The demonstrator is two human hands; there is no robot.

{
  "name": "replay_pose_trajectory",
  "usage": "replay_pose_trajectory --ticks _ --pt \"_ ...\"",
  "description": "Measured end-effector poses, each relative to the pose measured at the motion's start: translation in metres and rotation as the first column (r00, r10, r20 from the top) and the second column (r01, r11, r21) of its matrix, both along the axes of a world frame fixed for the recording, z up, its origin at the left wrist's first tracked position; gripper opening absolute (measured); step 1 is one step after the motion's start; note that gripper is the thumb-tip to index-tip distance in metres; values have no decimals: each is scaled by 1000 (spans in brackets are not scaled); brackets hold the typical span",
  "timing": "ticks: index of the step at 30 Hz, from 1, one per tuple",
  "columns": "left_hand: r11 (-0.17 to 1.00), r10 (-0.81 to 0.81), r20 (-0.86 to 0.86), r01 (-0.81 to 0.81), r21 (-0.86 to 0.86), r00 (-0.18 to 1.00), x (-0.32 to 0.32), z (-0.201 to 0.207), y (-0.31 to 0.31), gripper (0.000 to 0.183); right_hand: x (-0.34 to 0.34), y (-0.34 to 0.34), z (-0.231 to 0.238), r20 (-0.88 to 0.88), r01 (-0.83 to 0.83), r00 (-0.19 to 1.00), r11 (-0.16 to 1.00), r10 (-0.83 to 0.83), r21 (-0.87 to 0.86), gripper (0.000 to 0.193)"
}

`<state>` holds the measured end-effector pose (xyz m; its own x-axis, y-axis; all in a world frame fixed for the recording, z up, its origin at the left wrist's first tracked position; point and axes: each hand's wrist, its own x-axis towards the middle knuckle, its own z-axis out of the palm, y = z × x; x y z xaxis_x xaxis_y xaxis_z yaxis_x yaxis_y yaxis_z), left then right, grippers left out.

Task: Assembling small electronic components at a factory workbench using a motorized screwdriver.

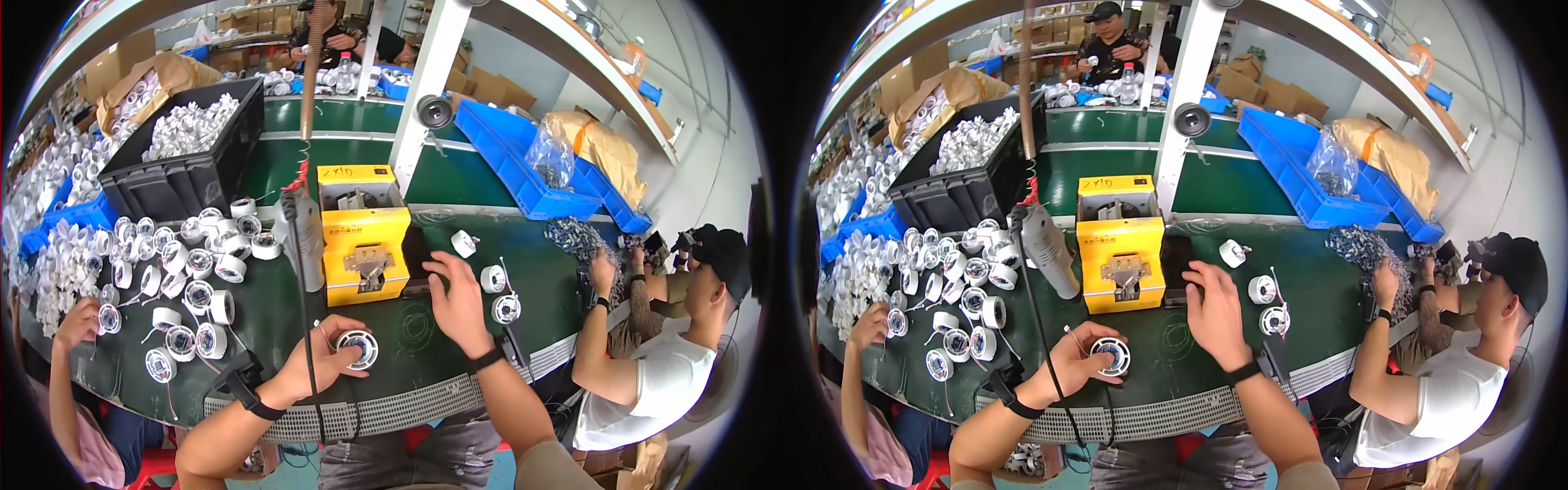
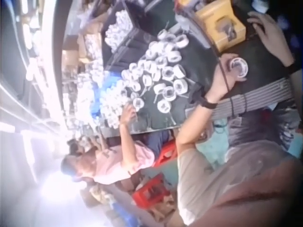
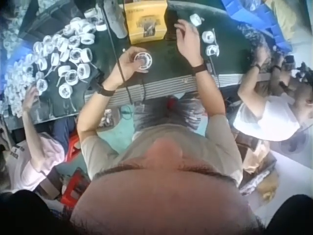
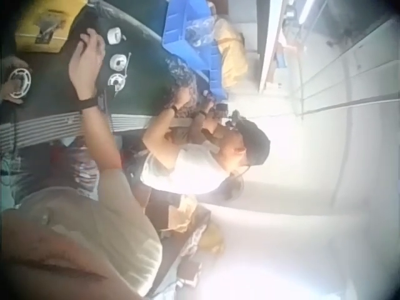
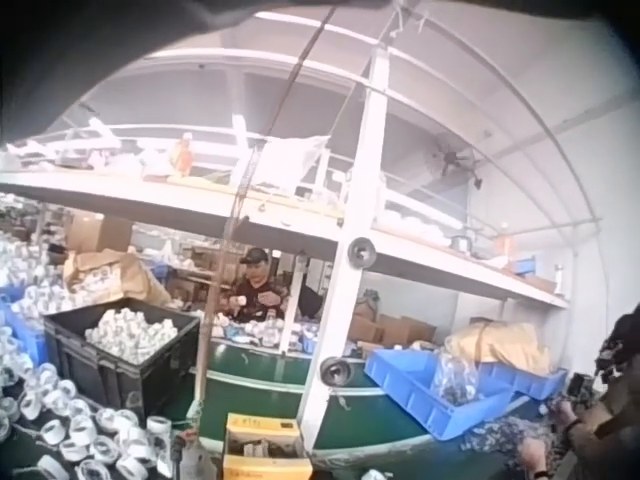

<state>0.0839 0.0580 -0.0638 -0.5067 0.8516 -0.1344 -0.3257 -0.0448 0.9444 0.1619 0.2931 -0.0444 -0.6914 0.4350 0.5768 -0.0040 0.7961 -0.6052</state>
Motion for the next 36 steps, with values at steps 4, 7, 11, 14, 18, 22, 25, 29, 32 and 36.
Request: replay_pose_trajectory --ticks 4,7,11,14,18,22,25,29,32,36 --pt "998 -42 26 43 -48 999 2 -2 3 30 -20 35 -16 199 -14 978 941 -58 339 36" --pt "996 -49 34 51 -78 998 2 -4 3 30 -35 49 -27 241 -50 970 945 -30 322 36" --pt "994 -53 77 60 -86 996 2 -11 2 30 -48 58 -31 196 -31 980 949 -33 313 36" --pt "991 -41 76 51 -126 996 2 -7 3 29 -54 67 -32 206 -34 978 958 -26 283 33" --pt "988 27 92 -13 -151 995 1 -4 4 27 -55 41 -4 -40 27 999 997 -24 76 25" --pt "991 78 199 -54 -126 977 -1 -4 5 28 -29 -46 18 -435 -293 866 955 247 -41 32" --pt "993 36 179 -15 -113 983 -6 -6 6 33 -41 -101 25 -235 -379 910 915 341 -139 88" --pt "999 27 144 -22 -39 989 -6 -8 2 46 -73 -120 13 -3 -378 915 853 404 -359 84" --pt "999 44 265 -43 -10 963 -6 -4 -1 44 -72 -122 22 -165 -452 891 856 422 -252 72" --pt "995 84 218 -69 -77 972 -4 -8 3 36 -60 -112 11 -474 -619 753 735 456 -276 69"
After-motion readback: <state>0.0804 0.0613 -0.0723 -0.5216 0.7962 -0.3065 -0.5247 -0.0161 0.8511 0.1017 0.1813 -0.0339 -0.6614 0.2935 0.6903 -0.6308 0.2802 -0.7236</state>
